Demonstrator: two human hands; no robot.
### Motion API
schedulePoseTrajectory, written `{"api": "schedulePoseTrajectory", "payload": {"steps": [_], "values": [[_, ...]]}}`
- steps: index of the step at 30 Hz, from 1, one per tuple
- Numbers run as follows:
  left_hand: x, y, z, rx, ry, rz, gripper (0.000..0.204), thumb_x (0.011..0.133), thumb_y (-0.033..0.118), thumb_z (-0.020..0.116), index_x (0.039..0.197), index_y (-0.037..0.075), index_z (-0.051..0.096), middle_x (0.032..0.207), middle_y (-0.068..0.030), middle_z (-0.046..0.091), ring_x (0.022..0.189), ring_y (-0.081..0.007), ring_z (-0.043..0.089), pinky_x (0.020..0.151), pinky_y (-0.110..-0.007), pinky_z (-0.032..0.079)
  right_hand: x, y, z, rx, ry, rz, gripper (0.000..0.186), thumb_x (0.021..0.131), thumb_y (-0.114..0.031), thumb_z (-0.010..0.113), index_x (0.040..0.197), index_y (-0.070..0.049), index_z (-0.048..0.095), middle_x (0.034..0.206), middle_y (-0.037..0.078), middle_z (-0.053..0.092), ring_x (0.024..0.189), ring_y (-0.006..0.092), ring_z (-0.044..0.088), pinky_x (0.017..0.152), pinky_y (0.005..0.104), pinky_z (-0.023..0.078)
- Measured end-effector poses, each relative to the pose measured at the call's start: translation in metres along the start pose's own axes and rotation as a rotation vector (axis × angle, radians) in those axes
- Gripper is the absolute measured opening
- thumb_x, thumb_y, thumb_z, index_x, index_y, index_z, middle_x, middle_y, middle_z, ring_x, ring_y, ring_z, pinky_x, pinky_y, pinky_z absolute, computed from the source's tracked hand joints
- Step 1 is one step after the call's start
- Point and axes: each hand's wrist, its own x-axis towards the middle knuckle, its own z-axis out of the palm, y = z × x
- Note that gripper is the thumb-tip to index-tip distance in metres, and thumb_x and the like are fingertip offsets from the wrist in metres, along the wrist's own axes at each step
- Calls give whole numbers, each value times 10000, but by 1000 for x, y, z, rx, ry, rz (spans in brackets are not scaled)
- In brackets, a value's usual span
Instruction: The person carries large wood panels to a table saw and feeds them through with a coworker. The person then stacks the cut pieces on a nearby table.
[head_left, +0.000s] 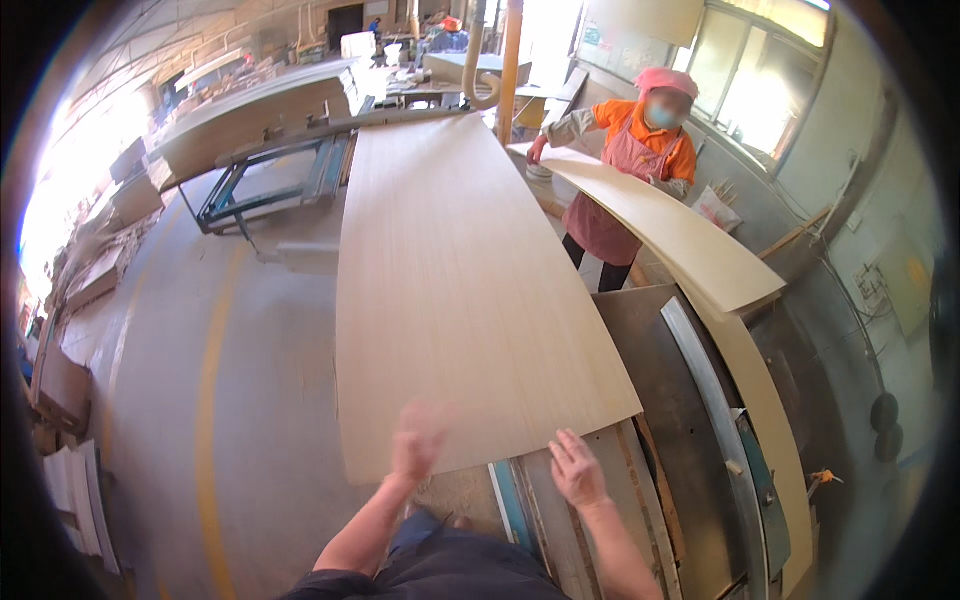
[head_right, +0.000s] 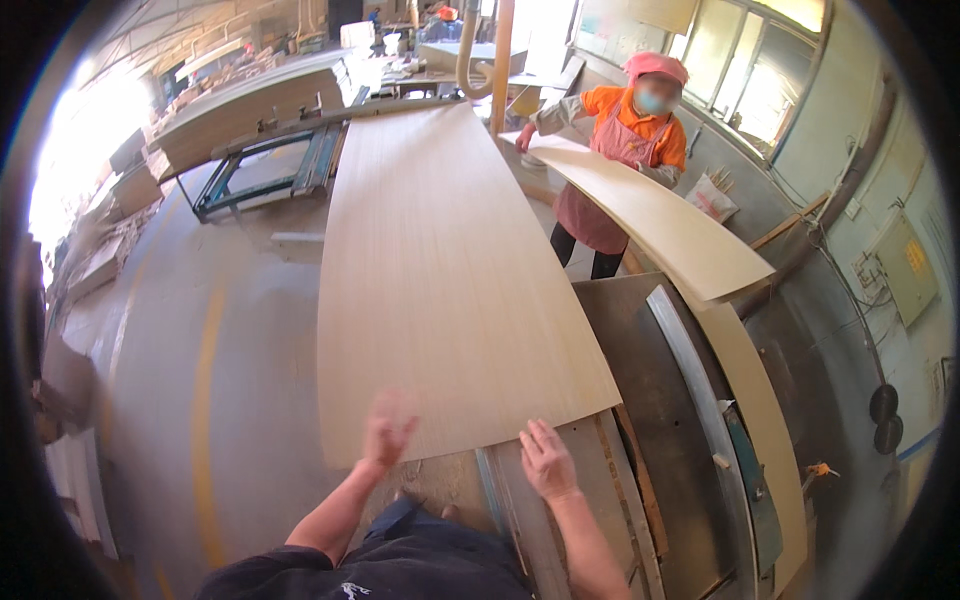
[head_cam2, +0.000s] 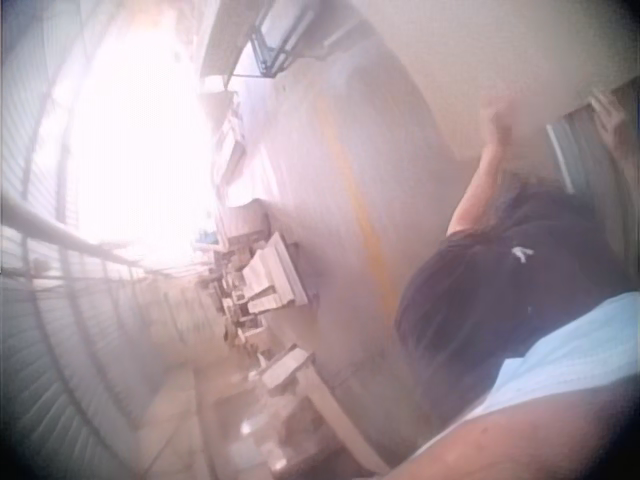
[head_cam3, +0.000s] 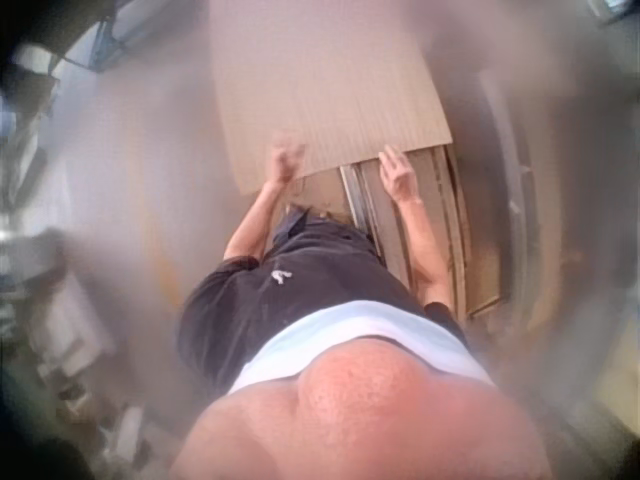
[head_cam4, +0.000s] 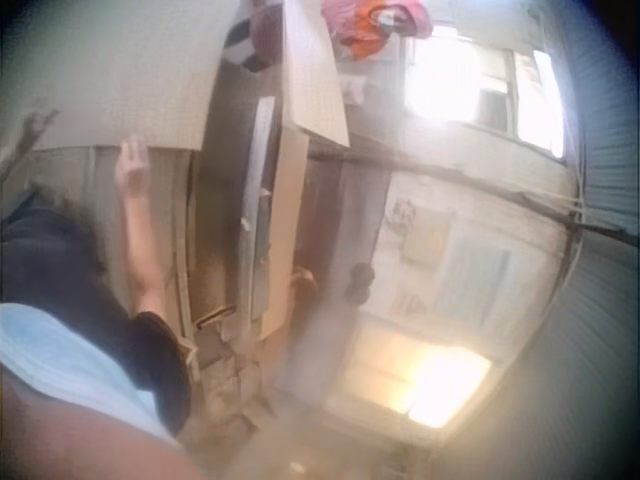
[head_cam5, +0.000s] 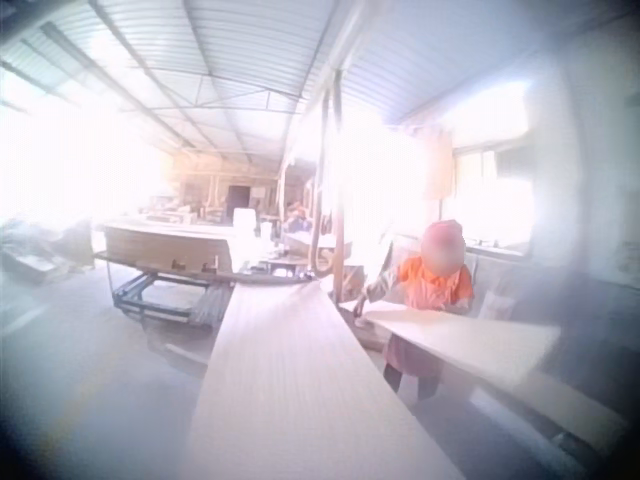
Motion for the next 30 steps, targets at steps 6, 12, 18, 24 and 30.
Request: {"api": "schedulePoseTrajectory", "payload": {"steps": [6,12,18,24,30], "values": [[-23,-147,-88,265,142,-627,549,929,424,692,1163,-68,627,1187,-317,641,1122,-466,621,937,-508,514,-15,-32,105,-97,132,132,345,867,-93,672,1194,16,668,1329,208,611,1299,415,532,1122,491,437],[-37,-192,-83,146,35,-834,589,975,512,595,913,-72,638,944,-303,689,948,-489,656,841,-542,509,-19,-55,118,-123,127,213,370,892,-104,629,1235,32,657,1383,201,588,1335,410,509,1130,492,429],[-34,-176,-82,-1,144,-761,528,1008,445,569,825,-49,592,865,-308,665,871,-507,640,762,-558,491,-19,-53,118,-152,114,211,362,901,-105,617,1233,27,669,1382,195,600,1342,401,511,1124,470,442],[-30,-153,-90,-70,242,-641,539,1031,428,557,763,-40,539,777,-303,619,748,-496,599,661,-548,452,-28,-46,117,-140,82,248,352,930,-147,618,1251,-9,665,1398,159,593,1340,371,516,1144,486,415],[-32,-141,-113,-33,266,-673,552,1041,437,544,752,-33,518,750,-298,607,706,-492,573,634,-552,442,-21,-43,106,-250,72,189,485,912,-338,709,1293,-46,639,1442,189,542,1338,403,498,1172,540,354]]}}
